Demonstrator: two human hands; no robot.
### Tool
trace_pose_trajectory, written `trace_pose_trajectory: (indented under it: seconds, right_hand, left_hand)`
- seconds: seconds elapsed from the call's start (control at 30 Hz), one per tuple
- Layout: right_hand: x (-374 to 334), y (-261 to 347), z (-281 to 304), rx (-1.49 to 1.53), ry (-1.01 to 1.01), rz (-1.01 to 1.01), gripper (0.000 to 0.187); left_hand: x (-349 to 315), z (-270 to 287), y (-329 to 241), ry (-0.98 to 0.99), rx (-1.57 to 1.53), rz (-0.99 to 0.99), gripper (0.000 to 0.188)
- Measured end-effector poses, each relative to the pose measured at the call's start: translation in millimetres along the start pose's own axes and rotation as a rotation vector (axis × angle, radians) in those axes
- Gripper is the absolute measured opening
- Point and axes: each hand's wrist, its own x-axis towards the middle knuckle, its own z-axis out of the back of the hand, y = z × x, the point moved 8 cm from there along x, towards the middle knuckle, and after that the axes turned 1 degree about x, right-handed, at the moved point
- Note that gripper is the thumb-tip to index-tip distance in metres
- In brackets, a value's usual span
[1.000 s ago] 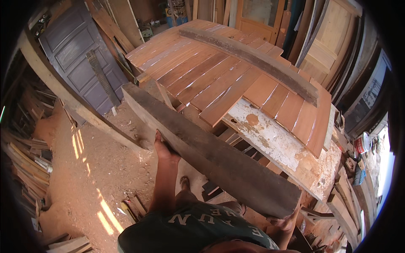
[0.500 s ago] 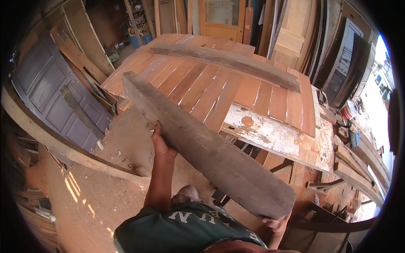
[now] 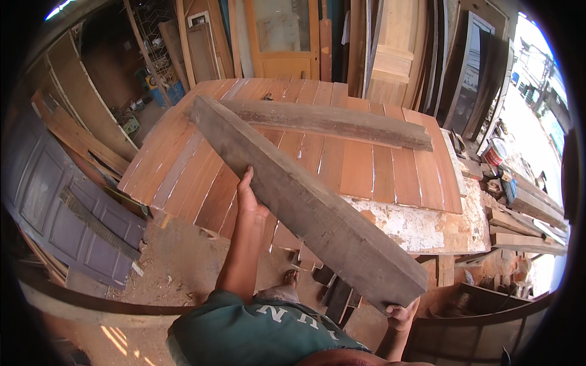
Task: The person arranges several wooden planks on a workbench, then retrieves a long wooden beam from a pile and places it on top of the planks. They use a hammer to drive nails into the wood to secure the pieces together.
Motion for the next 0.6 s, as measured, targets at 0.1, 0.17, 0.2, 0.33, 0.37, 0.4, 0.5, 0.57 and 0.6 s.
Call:
trace_pose_trajectory:
  seconds: [0.1,0.17,0.2,0.33,0.37,0.4,0.5,0.57,0.6]
  right_hand:
    - [33.3,-19.9,-44.2,0.048,-0.011,-0.054,0.102]
    - [54.7,-38.3,-65.8,0.098,-0.035,-0.082,0.101]
    - [63.5,-43.9,-77.1,0.122,-0.044,-0.096,0.101]
    - [107.1,-55.1,-137.2,0.233,0.002,-0.148,0.098]
    - [115.7,-58.9,-147.2,0.244,0.001,-0.164,0.098]
    - [123.7,-62.7,-157.0,0.255,0.000,-0.180,0.097]
    - [149.2,-69.8,-187.4,0.283,0.031,-0.225,0.096]
    - [162.7,-73.1,-200.4,0.292,0.034,-0.253,0.095]
    - [172.1,-75.8,-206.5,0.297,0.036,-0.267,0.094]
  left_hand:
    - [60.4,4.7,-14.5,-0.026,0.023,0.028,0.057]
    - [98.1,10.4,-22.7,-0.022,0.008,0.035,0.056]
    - [114.6,12.4,-26.7,-0.020,0.000,0.037,0.055]
    - [165.5,20.2,-42.9,-0.072,0.010,0.036,0.054]
    - [172.2,17.8,-47.8,-0.090,0.024,0.045,0.053]
    - [180.4,17.8,-51.5,-0.109,0.037,0.054,0.053]
    - [219.2,31.1,-61.4,-0.110,0.069,0.024,0.052]
    - [239.8,39.1,-61.7,-0.083,0.072,0.036,0.052]
    - [249.3,43.7,-63.4,-0.069,0.073,0.042,0.052]
